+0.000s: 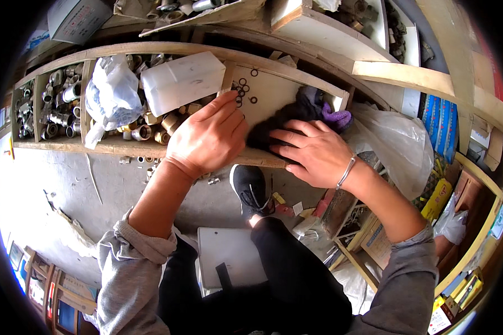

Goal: The person wipes the interior of a wooden compartment on a cluttered shelf using a dark cloth. They move small metal rings and a white plastic container aside to reach the surface, then wipe the bottom and sides of the compartment repeatedly.

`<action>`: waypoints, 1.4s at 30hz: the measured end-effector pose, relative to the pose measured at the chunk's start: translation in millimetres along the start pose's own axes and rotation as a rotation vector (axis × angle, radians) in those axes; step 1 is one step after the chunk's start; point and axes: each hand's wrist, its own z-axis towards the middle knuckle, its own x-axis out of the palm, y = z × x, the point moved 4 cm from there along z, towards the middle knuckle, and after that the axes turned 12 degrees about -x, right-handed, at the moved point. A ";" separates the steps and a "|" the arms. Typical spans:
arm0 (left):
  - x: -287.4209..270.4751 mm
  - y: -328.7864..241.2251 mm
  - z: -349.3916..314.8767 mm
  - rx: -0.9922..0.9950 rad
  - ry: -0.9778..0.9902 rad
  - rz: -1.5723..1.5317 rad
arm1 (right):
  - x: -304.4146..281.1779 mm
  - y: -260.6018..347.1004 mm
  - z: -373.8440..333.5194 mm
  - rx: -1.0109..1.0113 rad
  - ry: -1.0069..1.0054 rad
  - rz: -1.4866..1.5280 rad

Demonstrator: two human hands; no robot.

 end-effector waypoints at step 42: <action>3.9 1.6 -1.1 0.017 -0.060 0.005 | -101.4 3.9 -64.5 0.421 0.427 0.175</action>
